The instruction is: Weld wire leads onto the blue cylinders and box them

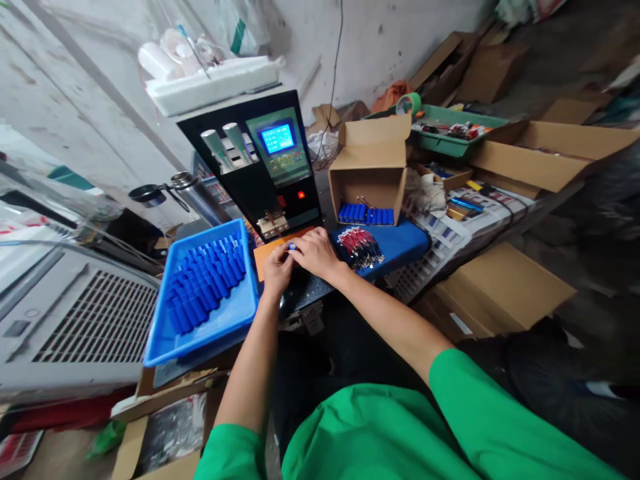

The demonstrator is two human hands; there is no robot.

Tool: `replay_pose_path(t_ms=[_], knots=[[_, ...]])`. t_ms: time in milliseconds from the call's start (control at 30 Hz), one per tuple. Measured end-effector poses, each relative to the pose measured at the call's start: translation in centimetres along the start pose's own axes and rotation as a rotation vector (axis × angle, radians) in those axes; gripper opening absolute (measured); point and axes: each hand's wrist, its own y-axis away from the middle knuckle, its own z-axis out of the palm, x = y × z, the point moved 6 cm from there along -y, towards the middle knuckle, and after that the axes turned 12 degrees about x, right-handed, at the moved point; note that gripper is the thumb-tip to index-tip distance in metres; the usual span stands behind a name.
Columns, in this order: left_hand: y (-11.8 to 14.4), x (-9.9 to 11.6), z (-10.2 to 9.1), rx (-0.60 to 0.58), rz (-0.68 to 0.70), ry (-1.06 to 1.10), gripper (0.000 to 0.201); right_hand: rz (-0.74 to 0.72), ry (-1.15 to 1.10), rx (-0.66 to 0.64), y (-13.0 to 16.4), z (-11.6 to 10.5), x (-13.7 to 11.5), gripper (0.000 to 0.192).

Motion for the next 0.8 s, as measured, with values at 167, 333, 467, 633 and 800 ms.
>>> replay_pose_path(t_ms=[167, 333, 467, 633, 800], knots=[[-0.4, -0.3, 0.0, 0.014, -0.095, -0.016, 0.049, 0.075, 0.008, 0.056, -0.5, -0.4, 1.4, 0.027], [-0.3, 0.0, 0.1, 0.011, -0.134, -0.075, 0.046, 0.214, 0.031, 0.308, -0.4, -4.5, 8.5, 0.033], [-0.2, 0.6, 0.2, 0.039, -0.118, -0.107, 0.044, 0.303, 0.151, 0.412, 0.9, -7.5, 15.7, 0.035], [-0.2, 1.1, 0.1, 0.038, -0.081, -0.158, 0.040, 0.306, 0.303, 0.281, 2.3, -6.3, 20.7, 0.036], [-0.2, 1.1, -0.2, 0.048, -0.052, -0.213, 0.038, 0.298, 0.300, 0.263, 2.8, -4.2, 22.4, 0.032]])
